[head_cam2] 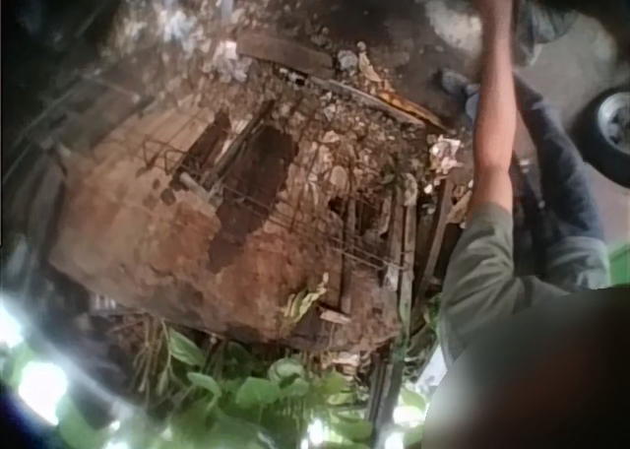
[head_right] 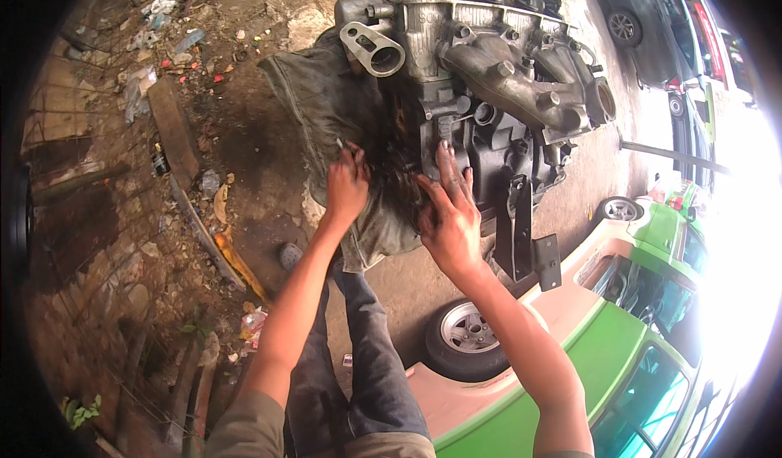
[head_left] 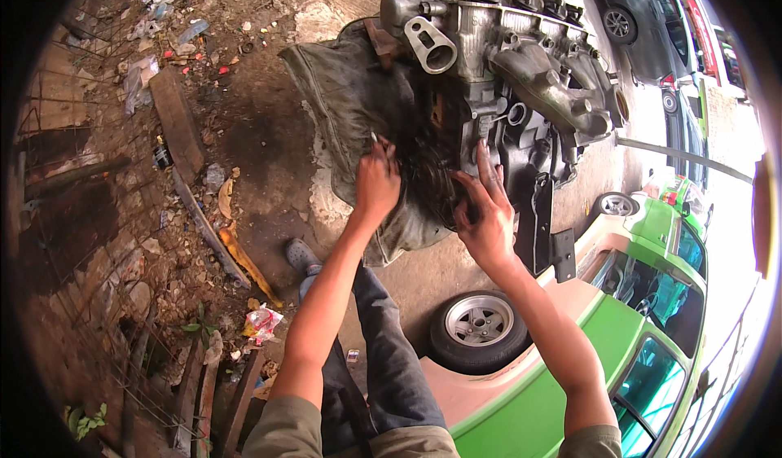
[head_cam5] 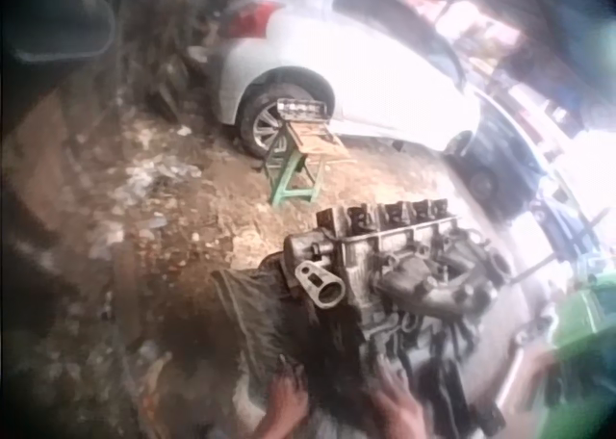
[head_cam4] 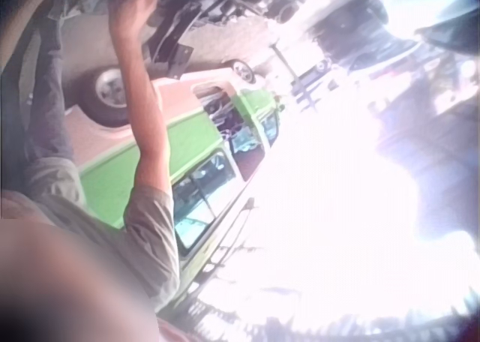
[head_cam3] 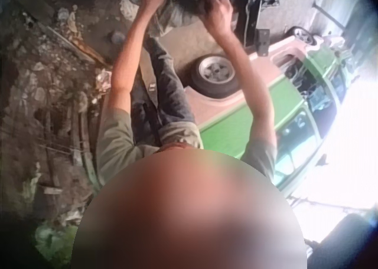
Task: The person uses a screwdriver to loosen and remove bolts from a car engine block resting on a cloth. They repeatedly insert the tool, turn it, and remove bolts, placing them on a nearby stool. The person also picks up and examines a small metal part before returning to the engine.
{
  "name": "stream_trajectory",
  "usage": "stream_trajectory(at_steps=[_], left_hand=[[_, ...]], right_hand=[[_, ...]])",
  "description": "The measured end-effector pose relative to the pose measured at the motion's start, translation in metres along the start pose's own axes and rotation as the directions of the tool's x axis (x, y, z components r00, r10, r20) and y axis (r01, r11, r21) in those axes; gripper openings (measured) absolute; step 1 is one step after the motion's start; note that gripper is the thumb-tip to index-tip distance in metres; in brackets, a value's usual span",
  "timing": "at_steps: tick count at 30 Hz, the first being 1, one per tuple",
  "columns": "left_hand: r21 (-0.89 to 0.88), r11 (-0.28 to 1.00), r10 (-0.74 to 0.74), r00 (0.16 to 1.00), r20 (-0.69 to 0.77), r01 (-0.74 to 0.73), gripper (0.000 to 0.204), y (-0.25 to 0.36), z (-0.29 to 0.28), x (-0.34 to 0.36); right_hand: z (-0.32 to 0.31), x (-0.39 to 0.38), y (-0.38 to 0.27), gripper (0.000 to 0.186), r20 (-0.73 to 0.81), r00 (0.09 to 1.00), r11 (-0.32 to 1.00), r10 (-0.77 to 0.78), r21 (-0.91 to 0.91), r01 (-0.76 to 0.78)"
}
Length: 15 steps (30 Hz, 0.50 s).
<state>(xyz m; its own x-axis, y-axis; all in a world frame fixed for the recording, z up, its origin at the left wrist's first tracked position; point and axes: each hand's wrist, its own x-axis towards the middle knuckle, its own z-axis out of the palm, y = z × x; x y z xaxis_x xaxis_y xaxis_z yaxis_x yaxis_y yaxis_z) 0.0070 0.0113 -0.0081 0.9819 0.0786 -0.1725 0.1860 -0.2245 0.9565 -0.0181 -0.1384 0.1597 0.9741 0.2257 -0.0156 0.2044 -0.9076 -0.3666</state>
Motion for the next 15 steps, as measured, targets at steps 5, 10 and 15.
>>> stream_trajectory(at_steps=[5,10,15], left_hand=[[0.152,0.985,-0.103,0.987,0.122,0.084,0.028,0.008,0.0,0.048],[-0.004,0.937,-0.34,0.917,0.209,0.348,0.04,0.009,0.001,0.06],[-0.106,0.871,-0.432,0.851,0.299,0.479,0.027,0.002,0.007,0.066]], right_hand=[[0.0,0.0,0.0,0.054,-0.001,1.0,1.0,-0.002,0.006,0.002],[0.002,-0.001,0.0,0.053,-0.003,1.0,1.0,0.007,0.025,-0.007],[0.002,-0.001,-0.001,0.053,-0.002,1.0,0.999,0.022,0.048,-0.022]])
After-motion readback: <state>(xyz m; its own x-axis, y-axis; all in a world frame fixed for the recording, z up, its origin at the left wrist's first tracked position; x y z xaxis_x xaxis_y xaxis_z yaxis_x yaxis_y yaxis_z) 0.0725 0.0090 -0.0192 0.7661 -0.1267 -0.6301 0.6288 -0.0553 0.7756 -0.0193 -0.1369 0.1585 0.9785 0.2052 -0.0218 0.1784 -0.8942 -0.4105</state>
